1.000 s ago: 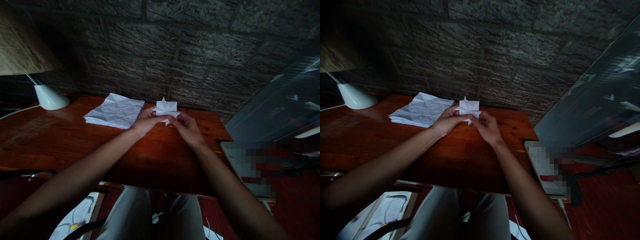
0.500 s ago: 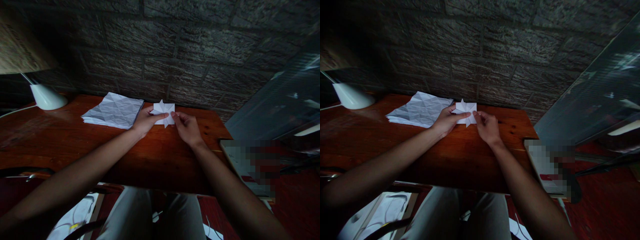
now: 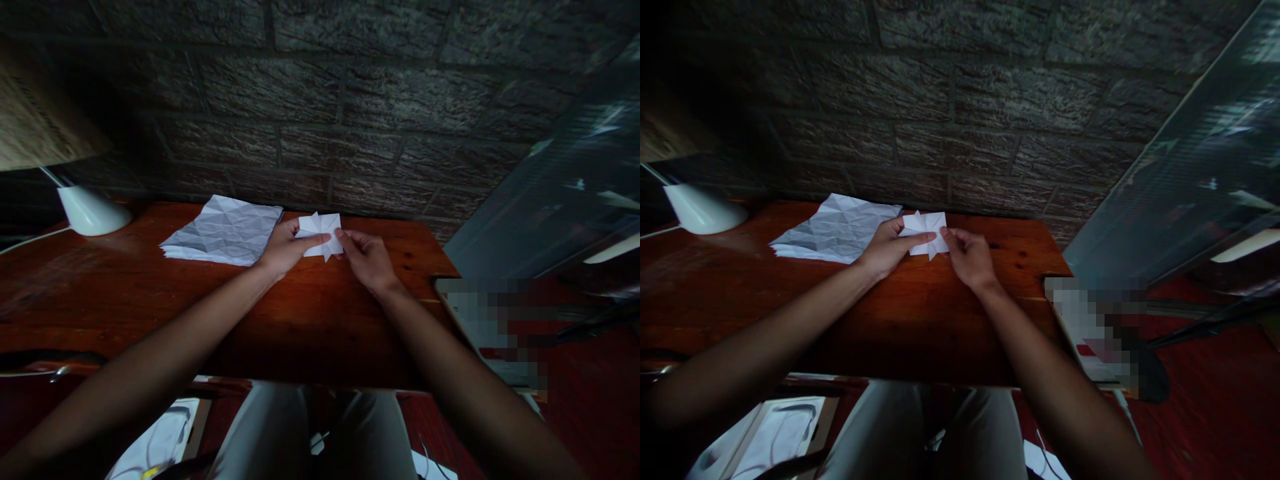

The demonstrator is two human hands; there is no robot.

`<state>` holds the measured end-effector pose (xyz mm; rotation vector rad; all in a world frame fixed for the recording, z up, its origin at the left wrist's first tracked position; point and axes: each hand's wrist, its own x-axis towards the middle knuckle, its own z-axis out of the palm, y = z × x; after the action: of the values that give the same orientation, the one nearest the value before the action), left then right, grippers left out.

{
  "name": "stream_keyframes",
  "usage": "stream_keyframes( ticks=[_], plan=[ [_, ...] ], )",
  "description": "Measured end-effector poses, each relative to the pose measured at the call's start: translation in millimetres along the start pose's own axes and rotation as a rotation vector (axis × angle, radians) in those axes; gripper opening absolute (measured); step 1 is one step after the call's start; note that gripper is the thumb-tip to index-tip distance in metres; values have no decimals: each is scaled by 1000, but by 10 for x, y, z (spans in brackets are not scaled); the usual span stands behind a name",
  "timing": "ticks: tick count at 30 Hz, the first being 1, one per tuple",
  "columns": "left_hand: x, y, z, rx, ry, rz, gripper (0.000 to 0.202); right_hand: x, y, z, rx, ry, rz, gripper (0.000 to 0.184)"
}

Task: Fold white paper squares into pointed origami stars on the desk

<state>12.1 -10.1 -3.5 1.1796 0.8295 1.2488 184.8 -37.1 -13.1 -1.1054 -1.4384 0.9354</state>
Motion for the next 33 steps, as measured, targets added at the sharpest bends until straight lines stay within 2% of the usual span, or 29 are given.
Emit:
stream_keyframes(
  ticks=[7,14,20,25,33],
  plan=[
    [37,-68,-8,-58,26,-24,39,27,-52,6,144,-36,65,44],
    [32,-88,31,-123,38,-14,43,25,-103,-20,126,1,40,42],
    [30,-26,25,-66,-18,19,42,68,-31,-66,90,22,13,39],
    [64,72,-50,-101,-50,-27,40,94,-5,-95,38,44,16,39],
    [93,15,-136,77,-156,42,38,67,-47,-66,57,-9,-1,40]
  ],
)
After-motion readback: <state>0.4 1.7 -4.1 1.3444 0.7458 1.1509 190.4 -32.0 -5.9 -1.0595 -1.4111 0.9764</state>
